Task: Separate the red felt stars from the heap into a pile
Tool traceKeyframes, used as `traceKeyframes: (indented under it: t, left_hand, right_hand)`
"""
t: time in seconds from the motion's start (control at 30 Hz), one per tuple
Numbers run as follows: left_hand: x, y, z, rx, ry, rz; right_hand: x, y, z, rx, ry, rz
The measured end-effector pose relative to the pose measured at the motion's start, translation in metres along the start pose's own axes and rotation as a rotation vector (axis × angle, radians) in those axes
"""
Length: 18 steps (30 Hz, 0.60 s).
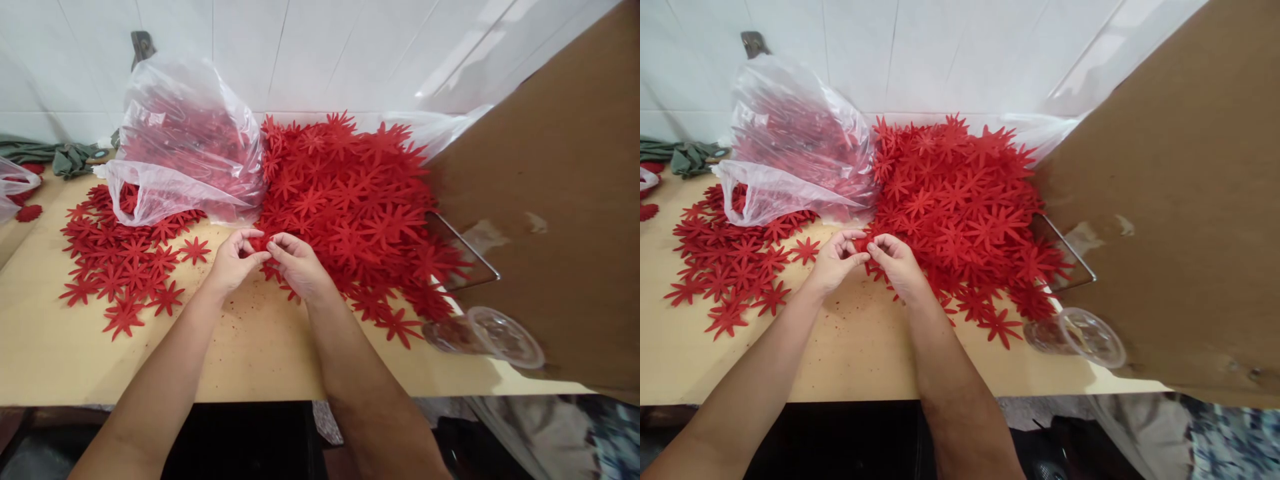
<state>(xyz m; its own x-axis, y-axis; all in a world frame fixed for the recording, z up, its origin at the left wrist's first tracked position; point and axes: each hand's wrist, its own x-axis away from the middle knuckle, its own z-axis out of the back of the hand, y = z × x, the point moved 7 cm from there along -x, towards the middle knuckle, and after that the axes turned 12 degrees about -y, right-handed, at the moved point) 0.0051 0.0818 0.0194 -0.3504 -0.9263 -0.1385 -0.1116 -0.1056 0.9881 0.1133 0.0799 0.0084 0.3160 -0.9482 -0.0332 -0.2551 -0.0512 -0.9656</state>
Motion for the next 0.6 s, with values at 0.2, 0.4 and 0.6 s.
traceKeyframes:
  t: [0.2, 0.4, 0.6]
  left_hand:
    - [-0.002, -0.003, -0.003, -0.044, -0.032, 0.002]
    - [-0.003, -0.004, -0.002, -0.058, -0.008, -0.010]
    - [-0.003, -0.005, -0.001, -0.017, 0.013, -0.021]
  right_hand:
    - [0.001, -0.002, 0.016, 0.007, 0.189, 0.073]
    - [0.001, -0.001, 0.017, 0.064, 0.269, 0.096]
    - [0.003, -0.004, 0.029, 0.095, 0.354, 0.158]
